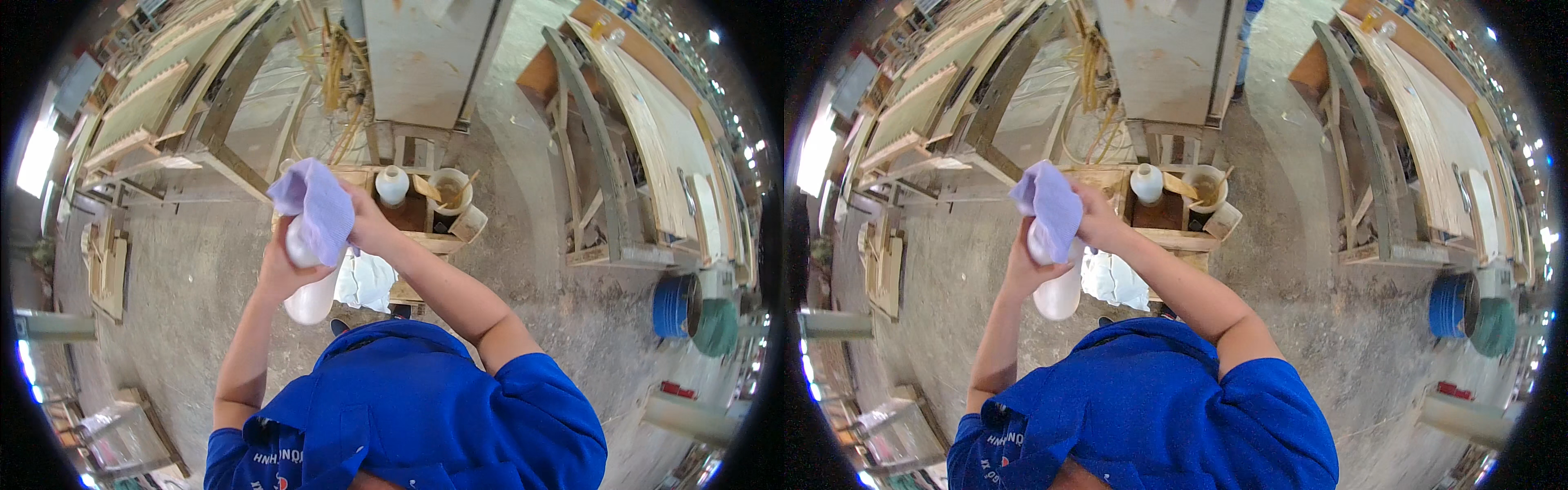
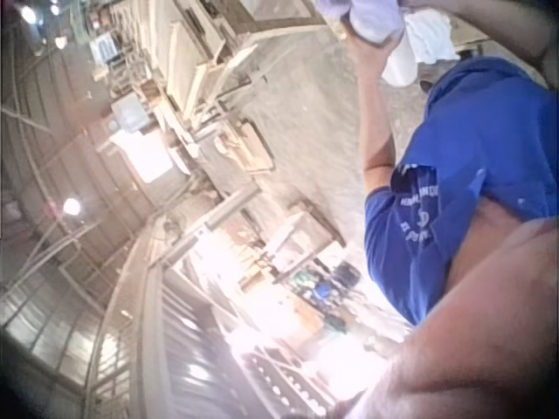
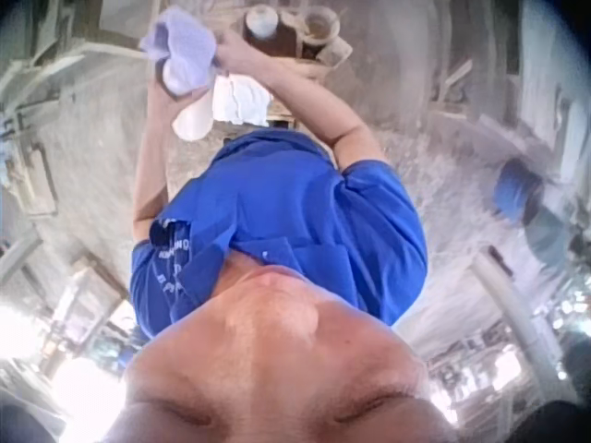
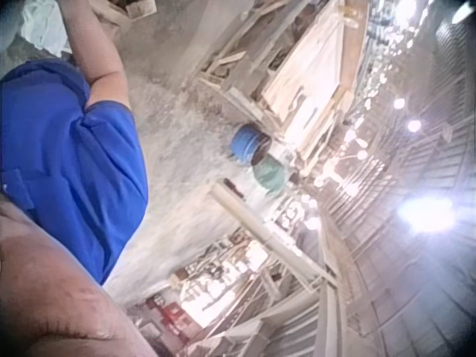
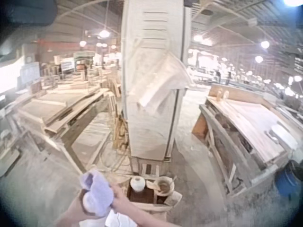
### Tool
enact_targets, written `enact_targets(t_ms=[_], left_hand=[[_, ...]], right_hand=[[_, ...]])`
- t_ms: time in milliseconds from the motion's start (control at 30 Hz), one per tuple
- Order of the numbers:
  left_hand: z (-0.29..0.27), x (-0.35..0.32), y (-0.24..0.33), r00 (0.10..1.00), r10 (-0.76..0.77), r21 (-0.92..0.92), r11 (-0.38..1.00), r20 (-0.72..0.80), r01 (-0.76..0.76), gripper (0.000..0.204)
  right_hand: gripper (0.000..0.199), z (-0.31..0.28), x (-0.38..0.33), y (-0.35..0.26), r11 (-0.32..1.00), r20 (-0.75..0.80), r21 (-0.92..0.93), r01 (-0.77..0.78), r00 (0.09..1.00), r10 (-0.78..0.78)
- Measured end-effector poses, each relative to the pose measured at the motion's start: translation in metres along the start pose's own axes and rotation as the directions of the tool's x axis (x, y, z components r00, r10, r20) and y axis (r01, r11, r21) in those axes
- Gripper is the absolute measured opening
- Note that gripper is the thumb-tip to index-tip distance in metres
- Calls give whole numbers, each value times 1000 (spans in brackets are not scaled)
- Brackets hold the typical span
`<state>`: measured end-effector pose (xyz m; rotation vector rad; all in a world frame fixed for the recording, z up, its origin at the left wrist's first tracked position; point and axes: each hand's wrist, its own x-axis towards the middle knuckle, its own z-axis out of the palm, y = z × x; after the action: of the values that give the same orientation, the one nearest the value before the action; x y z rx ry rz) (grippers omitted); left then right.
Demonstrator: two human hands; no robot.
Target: The person picks up a purple cloth and wipes the exterior of a white plastic bottle. They then use a small metal tool to scrape the inside of the bottle's neck and mouth. The person repeats this scraping process on a second white bottle before placing both on a wooden workbench.
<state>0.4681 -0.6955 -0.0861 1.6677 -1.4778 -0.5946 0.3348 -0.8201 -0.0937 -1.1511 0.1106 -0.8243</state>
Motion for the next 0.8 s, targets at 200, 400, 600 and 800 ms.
enact_targets(t_ms=[200,400,600,800], left_hand=[[-14,-17,-32,875,-266,-693,534,406,484,102],[27,-1,-23,949,-310,-408,875,-58,261,99],[13,20,-21,936,-98,104,985,-337,141,95],[-36,23,-47,877,-236,-668,734,-419,-121,85]], right_hand=[[33,0,6,4,979,110,93,-182,979,172],[45,0,15,31,952,-170,-293,-85,985,36],[50,-37,12,15,916,-412,368,-160,855,315],[54,-73,0,-22,809,-255,588,23,954,159]])
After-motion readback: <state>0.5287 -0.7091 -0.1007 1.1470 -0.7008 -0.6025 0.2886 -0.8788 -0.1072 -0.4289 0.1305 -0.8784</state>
